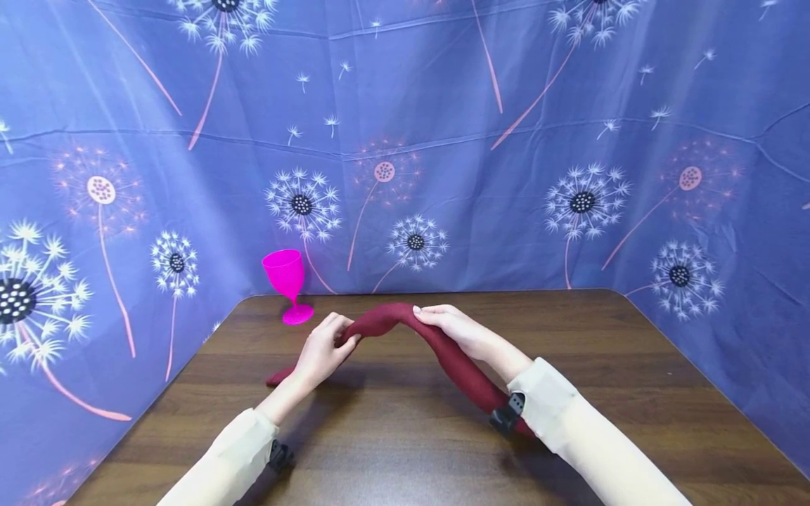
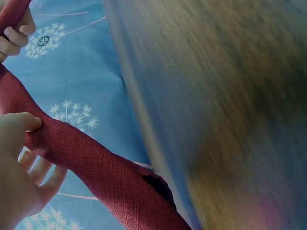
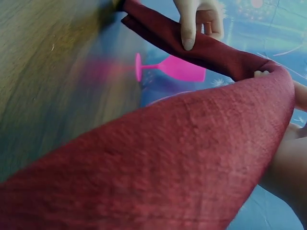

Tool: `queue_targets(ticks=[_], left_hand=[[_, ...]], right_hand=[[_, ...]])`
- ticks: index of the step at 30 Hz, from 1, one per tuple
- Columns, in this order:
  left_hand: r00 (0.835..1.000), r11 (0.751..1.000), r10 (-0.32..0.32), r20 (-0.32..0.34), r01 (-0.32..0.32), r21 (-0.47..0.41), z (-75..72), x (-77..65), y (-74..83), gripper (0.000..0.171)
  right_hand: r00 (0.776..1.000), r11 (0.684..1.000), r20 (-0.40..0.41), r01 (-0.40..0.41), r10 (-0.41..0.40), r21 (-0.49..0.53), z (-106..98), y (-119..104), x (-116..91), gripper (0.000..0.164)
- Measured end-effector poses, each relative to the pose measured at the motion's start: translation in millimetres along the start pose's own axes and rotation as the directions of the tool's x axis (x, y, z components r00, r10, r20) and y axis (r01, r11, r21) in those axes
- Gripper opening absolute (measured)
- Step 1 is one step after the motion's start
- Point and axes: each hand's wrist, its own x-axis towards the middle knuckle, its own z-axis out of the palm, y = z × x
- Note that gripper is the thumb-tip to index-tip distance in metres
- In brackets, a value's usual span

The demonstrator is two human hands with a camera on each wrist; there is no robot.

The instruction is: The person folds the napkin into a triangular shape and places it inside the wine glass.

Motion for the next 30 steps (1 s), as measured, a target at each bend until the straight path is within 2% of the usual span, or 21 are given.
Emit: queue_targets(ticks=[3, 8, 17, 22, 24, 26, 28, 30], left_hand=[[1.0, 1.0, 0.0, -0.008, 0.0, 0.0, 1.1, 2.0, 3.2, 0.014], [1.0, 1.0, 0.014, -0.017, -0.014, -0.026, 5.8, 7.2, 13.2, 0.015], [0.999, 0.985, -0.026, -0.028, 0.021, -0.172, 10.2, 15.9, 29.1, 0.016], [0.999, 0.97, -0.019, -0.047, 0.007, -0.243, 9.2, 20.1, 34.5, 0.021], [0.997, 0.968, -0.002, -0.079, -0.018, -0.249, 9.1, 21.7, 36.4, 0.034], [0.991, 0.971, 0.046, -0.124, -0.074, -0.226, 9.4, 22.9, 38.3, 0.05], [0.979, 0.976, 0.12, -0.162, -0.147, -0.163, 9.6, 23.8, 40.6, 0.063], [0.963, 0.971, 0.201, -0.178, -0.22, -0.094, 10.0, 24.3, 42.9, 0.066]], right_hand=[[0.999, 0.999, -0.007, 0.035, -0.035, 0.041, 1, -2, 1, 0.02], [0.989, 0.984, -0.048, 0.146, -0.141, 0.102, 8, -9, 3, 0.017], [0.966, 0.947, -0.041, 0.258, -0.255, 0.19, 19, -27, 2, 0.02], [0.95, 0.93, -0.059, 0.313, -0.308, 0.194, 18, -35, -3, 0.024], [0.938, 0.92, -0.069, 0.347, -0.34, 0.181, 18, -38, -5, 0.023], [0.928, 0.911, -0.083, 0.374, -0.364, 0.177, 18, -42, -7, 0.021], [0.919, 0.9, -0.099, 0.393, -0.381, 0.187, 19, -46, -9, 0.02], [0.915, 0.891, -0.116, 0.403, -0.387, 0.208, 21, -48, -10, 0.019]])
